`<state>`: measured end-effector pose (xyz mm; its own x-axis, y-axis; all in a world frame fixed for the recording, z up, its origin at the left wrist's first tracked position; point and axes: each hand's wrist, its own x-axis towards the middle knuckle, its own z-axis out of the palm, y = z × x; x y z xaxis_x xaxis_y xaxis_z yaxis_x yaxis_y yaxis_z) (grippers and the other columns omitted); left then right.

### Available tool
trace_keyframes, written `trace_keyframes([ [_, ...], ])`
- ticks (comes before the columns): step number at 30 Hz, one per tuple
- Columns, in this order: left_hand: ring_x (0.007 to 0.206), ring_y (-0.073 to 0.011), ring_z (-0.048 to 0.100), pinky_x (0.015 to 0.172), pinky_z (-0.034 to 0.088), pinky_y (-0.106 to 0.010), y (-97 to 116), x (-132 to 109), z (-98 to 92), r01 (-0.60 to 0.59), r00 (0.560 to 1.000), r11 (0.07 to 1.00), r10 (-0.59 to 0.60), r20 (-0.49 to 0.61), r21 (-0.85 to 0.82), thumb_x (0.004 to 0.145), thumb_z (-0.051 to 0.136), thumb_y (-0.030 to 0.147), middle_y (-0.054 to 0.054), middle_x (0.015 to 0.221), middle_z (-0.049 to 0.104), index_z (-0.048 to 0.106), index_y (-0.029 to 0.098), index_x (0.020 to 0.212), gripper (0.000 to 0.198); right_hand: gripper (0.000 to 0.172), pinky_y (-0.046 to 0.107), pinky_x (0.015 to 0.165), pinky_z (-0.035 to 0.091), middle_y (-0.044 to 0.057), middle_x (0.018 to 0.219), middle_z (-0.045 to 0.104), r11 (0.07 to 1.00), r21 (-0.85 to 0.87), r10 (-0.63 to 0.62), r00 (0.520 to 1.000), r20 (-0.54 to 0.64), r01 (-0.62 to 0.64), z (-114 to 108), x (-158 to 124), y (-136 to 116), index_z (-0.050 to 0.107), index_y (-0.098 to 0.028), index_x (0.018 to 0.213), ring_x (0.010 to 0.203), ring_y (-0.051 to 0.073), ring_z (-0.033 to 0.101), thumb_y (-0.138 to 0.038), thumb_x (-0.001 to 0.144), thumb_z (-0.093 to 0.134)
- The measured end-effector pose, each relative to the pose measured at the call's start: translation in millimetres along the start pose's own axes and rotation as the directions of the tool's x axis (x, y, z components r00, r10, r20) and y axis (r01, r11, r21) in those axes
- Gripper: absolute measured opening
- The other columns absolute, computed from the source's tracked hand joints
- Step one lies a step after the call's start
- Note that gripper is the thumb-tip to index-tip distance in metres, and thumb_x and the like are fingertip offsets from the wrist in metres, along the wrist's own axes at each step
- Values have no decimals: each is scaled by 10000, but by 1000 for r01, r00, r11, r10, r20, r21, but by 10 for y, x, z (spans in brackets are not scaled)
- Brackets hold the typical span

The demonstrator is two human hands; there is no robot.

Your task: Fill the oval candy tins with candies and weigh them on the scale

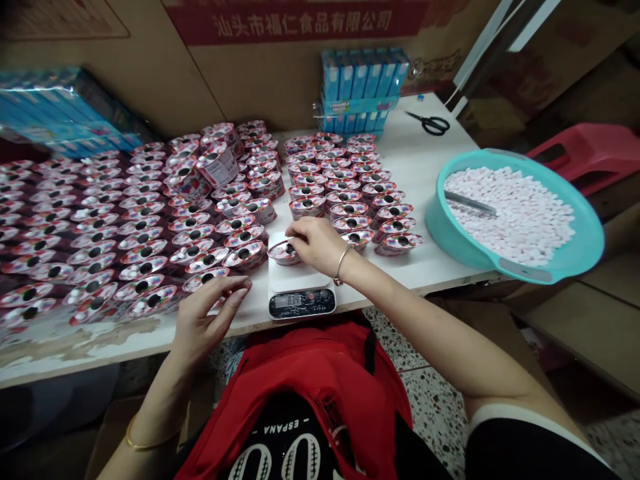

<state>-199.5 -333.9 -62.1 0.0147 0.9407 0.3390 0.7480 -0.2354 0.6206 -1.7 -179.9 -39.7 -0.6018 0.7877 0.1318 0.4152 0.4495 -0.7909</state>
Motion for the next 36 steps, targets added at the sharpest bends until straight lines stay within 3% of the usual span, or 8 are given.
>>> trace_keyframes([
  [5,825,-141,630,765,487,-261,-45,26,4,-23,1000,1000,23,-12,0,889,542,220,-57,910,697,629,181,1009,153,67,278,675,495,18,746,660,935,313,183,983,-21,-167,-89,-26,-27,682,-176,805,684,125,599,-203,789,623],
  [10,768,-130,608,710,472,-246,-29,82,16,-22,1000,1000,22,-21,21,894,535,247,-47,864,681,628,176,1007,162,166,219,601,499,35,853,659,580,733,434,897,89,-354,-221,-235,42,655,-172,878,662,85,571,-302,776,675],
  [14,766,-131,591,711,464,-258,-9,121,73,-62,998,997,62,-2,36,904,519,239,-50,851,664,618,168,1012,163,132,173,618,500,41,887,651,353,837,530,826,190,-419,-280,-553,149,677,-168,908,726,78,584,-252,818,632],
  [17,822,-149,597,749,466,-282,-20,135,137,-65,998,995,65,8,70,900,528,239,-59,898,660,605,178,1062,189,131,148,634,499,33,894,661,277,857,611,768,192,-435,-260,-805,265,694,-171,917,743,67,601,-206,797,655],
  [22,1059,-218,567,916,434,-371,-42,178,227,-141,989,971,148,-22,193,867,585,261,-108,1116,619,556,200,1209,349,194,151,613,490,30,843,681,239,870,727,673,134,-431,-142,-1121,482,696,-168,869,755,85,637,-164,682,750],
  [25,1146,-243,528,983,383,-413,-41,218,265,-176,983,943,184,-5,283,864,591,295,-113,1224,579,544,237,1257,400,239,174,581,484,28,816,674,243,873,739,664,116,-423,-61,-1234,548,691,-165,875,717,97,636,-236,666,785],
  [30,1343,-290,375,1078,277,-474,-37,318,399,-254,967,883,245,73,396,868,587,364,-117,1441,438,496,263,1325,476,286,189,495,428,32,797,652,343,846,686,724,71,-408,15,-1256,487,677,-139,910,613,79,582,-332,716,761],
  [36,1402,-303,300,1128,186,-522,17,483,534,-267,963,883,260,73,387,862,587,416,-132,1486,385,470,250,1337,517,260,220,499,432,21,802,654,585,775,434,900,-51,-238,52,-774,170,662,-154,994,561,69,559,-354,829,644],
])
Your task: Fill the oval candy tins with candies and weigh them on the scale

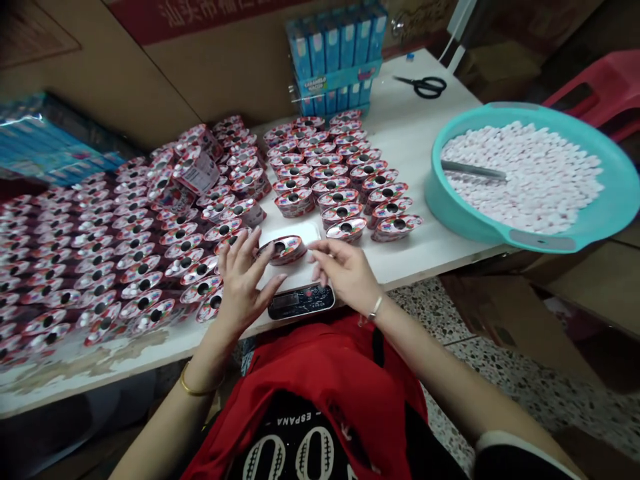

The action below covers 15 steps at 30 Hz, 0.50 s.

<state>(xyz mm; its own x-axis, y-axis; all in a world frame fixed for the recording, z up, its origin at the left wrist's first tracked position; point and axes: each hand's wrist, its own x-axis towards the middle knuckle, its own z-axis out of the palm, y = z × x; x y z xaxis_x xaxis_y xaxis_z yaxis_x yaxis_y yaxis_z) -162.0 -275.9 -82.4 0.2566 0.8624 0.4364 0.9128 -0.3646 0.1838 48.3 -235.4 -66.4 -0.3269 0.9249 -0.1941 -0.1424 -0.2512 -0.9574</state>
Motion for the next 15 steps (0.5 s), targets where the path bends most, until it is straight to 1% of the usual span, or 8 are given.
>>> trace_keyframes([
  [2,1381,-294,337,1116,220,-509,-2,17,-26,45,998,998,-47,-44,-41,863,585,419,-132,1461,415,472,252,1332,510,282,222,499,435,-3,723,640,995,-34,-87,992,89,90,179,171,-73,661,-159,1055,523,63,529,-349,853,612],
  [4,1349,-279,384,1093,273,-483,-17,0,-75,87,992,993,-94,-83,-84,871,578,396,-130,1425,450,487,253,1313,474,316,222,491,435,-27,646,616,987,-57,-138,977,163,149,320,323,-112,652,-166,1123,494,64,510,-341,868,590],
  [5,1332,-272,405,1082,293,-471,-27,-17,-105,103,989,989,-113,-93,-101,874,575,385,-127,1409,464,494,255,1303,455,330,222,487,436,-30,637,614,984,-67,-153,971,184,167,365,378,-124,646,-171,1150,487,65,509,-336,871,584],
  [7,1304,-262,432,1068,318,-455,-49,-53,-166,131,985,984,-143,-92,-124,879,569,369,-119,1384,485,508,259,1284,425,342,225,477,440,-15,690,642,980,-72,-172,969,179,188,395,433,-149,641,-179,1173,488,66,520,-329,872,583],
  [9,1283,-255,450,1056,335,-441,-73,-71,-210,153,983,978,-165,-78,-139,886,558,362,-114,1359,502,518,262,1273,402,341,229,468,442,19,808,675,981,-49,-181,975,127,188,341,412,-182,640,-177,1171,507,71,546,-323,866,593],
  [12,1263,-252,460,1033,355,-420,-116,-33,-208,149,986,977,-158,-48,-150,886,554,391,-118,1352,499,493,260,1304,443,317,214,432,412,53,951,682,990,31,-139,990,33,138,142,277,-203,650,-179,1114,529,74,582,-339,841,632],
  [13,1260,-261,458,1025,356,-420,-129,-1,-186,136,990,980,-141,-25,-143,874,567,422,-126,1361,489,469,253,1329,495,306,204,418,393,53,955,681,993,64,-101,995,4,101,60,214,-188,656,-180,1080,530,73,587,-352,828,649],
  [15,1233,-282,467,991,361,-424,-137,90,-117,100,994,989,-95,47,-112,851,583,477,-142,1354,496,422,229,1373,600,300,187,395,347,40,887,680,990,141,10,998,-64,-1,-106,70,-112,663,-177,1018,516,69,578,-382,800,679],
])
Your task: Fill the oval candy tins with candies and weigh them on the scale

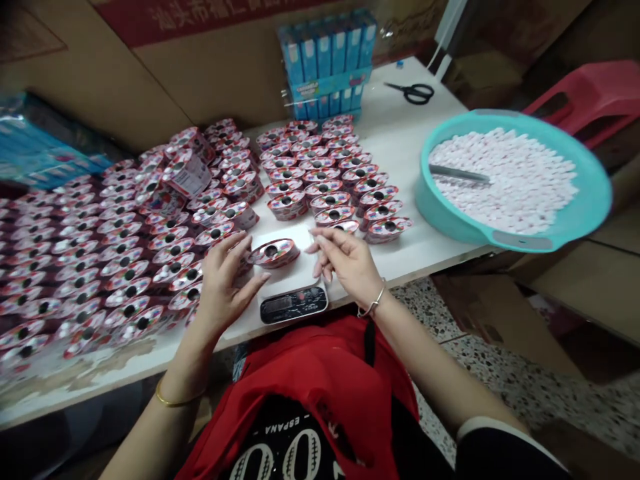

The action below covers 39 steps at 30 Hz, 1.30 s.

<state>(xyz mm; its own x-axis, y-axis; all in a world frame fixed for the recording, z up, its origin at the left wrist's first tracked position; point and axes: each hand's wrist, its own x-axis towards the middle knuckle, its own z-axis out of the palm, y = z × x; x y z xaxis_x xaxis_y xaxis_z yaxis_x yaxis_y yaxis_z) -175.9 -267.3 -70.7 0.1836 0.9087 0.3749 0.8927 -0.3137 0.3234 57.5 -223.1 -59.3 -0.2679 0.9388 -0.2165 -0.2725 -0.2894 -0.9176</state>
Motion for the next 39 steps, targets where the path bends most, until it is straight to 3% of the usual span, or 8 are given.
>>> trace_keyframes([
  [7,953,-232,547,794,359,-372,465,396,324,-132,987,990,136,89,-42,919,492,361,-96,1082,636,508,191,1256,377,349,158,443,334,7,738,636,915,355,293,923,-251,-194,-529,-478,372,685,-161,945,547,52,518,-370,686,789],
  [14,998,-239,538,774,385,-370,1095,608,876,-293,933,955,294,209,-36,926,436,317,-118,1169,600,526,181,1261,373,341,177,570,487,10,772,636,891,395,353,890,-290,-225,-603,-691,481,724,-204,902,660,92,555,-334,612,845],
  [17,1036,-243,533,802,390,-378,849,689,815,-265,954,964,263,143,0,912,468,337,-130,1198,581,532,205,1260,378,375,189,624,528,16,792,642,893,369,373,880,-292,-256,-596,-686,480,733,-215,921,703,117,577,-352,593,852],
  [21,1147,-272,490,910,363,-420,40,966,239,-8,993,991,24,-115,136,880,529,388,-134,1235,556,560,222,1216,376,458,185,646,539,19,804,651,877,383,413,862,-295,-289,-598,-677,490,744,-217,920,703,121,583,-373,515,888],
  [24,1189,-330,440,948,320,-478,-682,1252,-235,312,941,884,-237,-241,347,865,535,409,-166,1285,515,555,196,1217,412,485,179,627,531,20,801,660,868,387,432,857,-281,-311,-573,-663,511,750,-220,896,699,121,585,-388,469,904],
  [27,1194,-359,413,957,307,-487,-1178,1437,-499,435,900,758,-373,-224,486,851,533,422,-188,1282,503,577,164,1165,408,476,178,591,514,24,796,665,870,363,435,867,-244,-334,-508,-650,545,750,-217,899,689,121,584,-404,487,896],
  [33,1211,-362,396,954,304,-485,-1372,1500,-481,326,932,743,-355,-69,585,866,470,378,-184,1296,496,594,156,1121,360,400,182,525,459,20,744,637,899,300,393,889,-234,-318,-371,-669,554,744,-192,891,624,102,548,-418,580,852],
  [39,1218,-390,369,959,284,-517,-1363,1519,-353,348,930,750,-353,-104,562,817,514,379,-213,1316,467,588,115,1120,409,359,178,455,374,18,733,614,931,232,335,915,-226,-283,-300,-646,483,719,-174,890,575,83,516,-420,644,808],
])
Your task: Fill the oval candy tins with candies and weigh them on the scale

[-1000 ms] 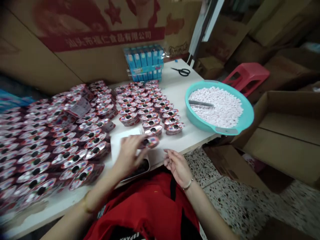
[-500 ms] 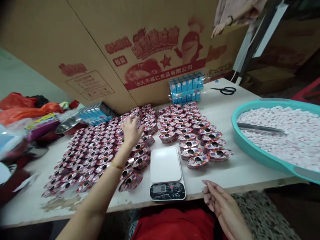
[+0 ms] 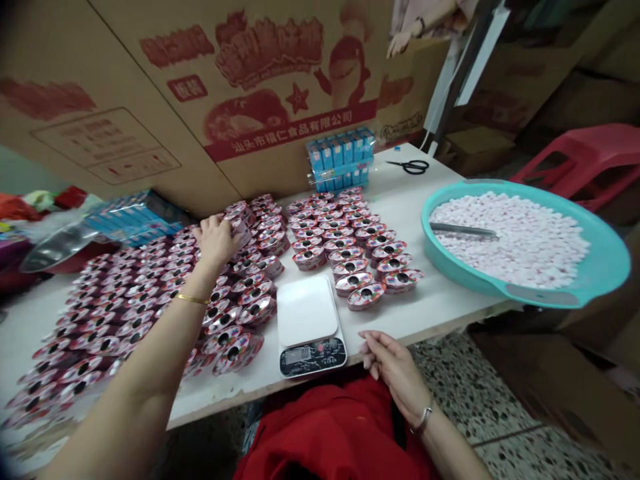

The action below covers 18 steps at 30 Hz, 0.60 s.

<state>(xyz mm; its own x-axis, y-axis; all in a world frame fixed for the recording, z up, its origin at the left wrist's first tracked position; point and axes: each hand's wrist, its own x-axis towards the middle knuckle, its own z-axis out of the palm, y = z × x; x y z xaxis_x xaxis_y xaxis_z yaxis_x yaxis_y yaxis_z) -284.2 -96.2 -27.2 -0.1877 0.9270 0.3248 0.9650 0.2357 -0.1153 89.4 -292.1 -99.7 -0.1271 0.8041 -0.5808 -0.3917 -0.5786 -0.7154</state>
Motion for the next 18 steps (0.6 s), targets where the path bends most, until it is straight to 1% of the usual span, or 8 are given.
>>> trace_keyframes([
  [2,1213,-397,369,949,285,-526,19,-1,-5,31,1000,999,-31,2,-17,822,507,360,-217,1298,474,619,111,1049,355,372,180,455,365,18,727,611,1000,-15,-11,1000,6,11,16,4,0,710,-172,899,573,84,520,-429,647,802],
  [4,1214,-399,371,938,287,-531,55,-36,-55,19,1000,998,-19,-9,-59,832,496,336,-202,1281,489,642,129,947,278,381,186,452,358,22,722,610,999,-35,-24,1000,11,25,23,9,11,703,-165,896,569,87,519,-444,653,794],
  [7,1156,-356,444,910,305,-503,175,-240,-222,-79,995,981,67,-73,-176,846,504,328,-155,1209,548,632,169,850,204,400,196,447,349,28,727,612,997,-59,-38,999,20,39,10,27,40,695,-155,895,563,92,517,-468,661,782],
  [10,1028,-261,537,872,324,-431,398,-674,-432,-270,963,904,256,-84,-331,850,540,318,-86,1105,606,602,202,823,135,396,200,472,369,34,752,621,997,-67,-35,999,29,37,-22,55,64,689,-147,881,598,101,548,-460,658,785],
  [12,990,-220,559,852,327,-389,593,-1026,-530,-383,914,817,403,-47,-431,856,554,305,-54,1067,626,584,211,819,105,383,203,517,407,41,788,634,998,-59,-19,999,44,21,-39,73,66,685,-142,885,640,104,574,-429,655,794],
  [13,967,-205,566,843,328,-374,693,-1193,-554,-413,889,779,458,-22,-471,859,556,296,-45,1040,634,573,210,824,95,381,207,542,425,46,809,642,998,-56,-6,998,56,9,-42,81,61,682,-141,894,659,106,586,-411,652,799],
  [15,901,-183,574,832,331,-357,864,-1469,-546,-429,853,733,521,30,-528,865,550,271,-36,971,644,553,205,870,67,395,218,574,453,54,838,652,998,-59,18,996,86,-13,-35,93,38,671,-141,919,686,117,614,-392,645,805],
  [18,876,-183,583,852,340,-361,975,-1696,-460,-407,837,710,542,77,-575,878,530,259,-40,952,652,523,201,1028,160,434,230,551,462,46,813,653,994,-106,23,991,134,-9,-2,92,-11,627,-155,980,671,139,644,-424,675,777],
])
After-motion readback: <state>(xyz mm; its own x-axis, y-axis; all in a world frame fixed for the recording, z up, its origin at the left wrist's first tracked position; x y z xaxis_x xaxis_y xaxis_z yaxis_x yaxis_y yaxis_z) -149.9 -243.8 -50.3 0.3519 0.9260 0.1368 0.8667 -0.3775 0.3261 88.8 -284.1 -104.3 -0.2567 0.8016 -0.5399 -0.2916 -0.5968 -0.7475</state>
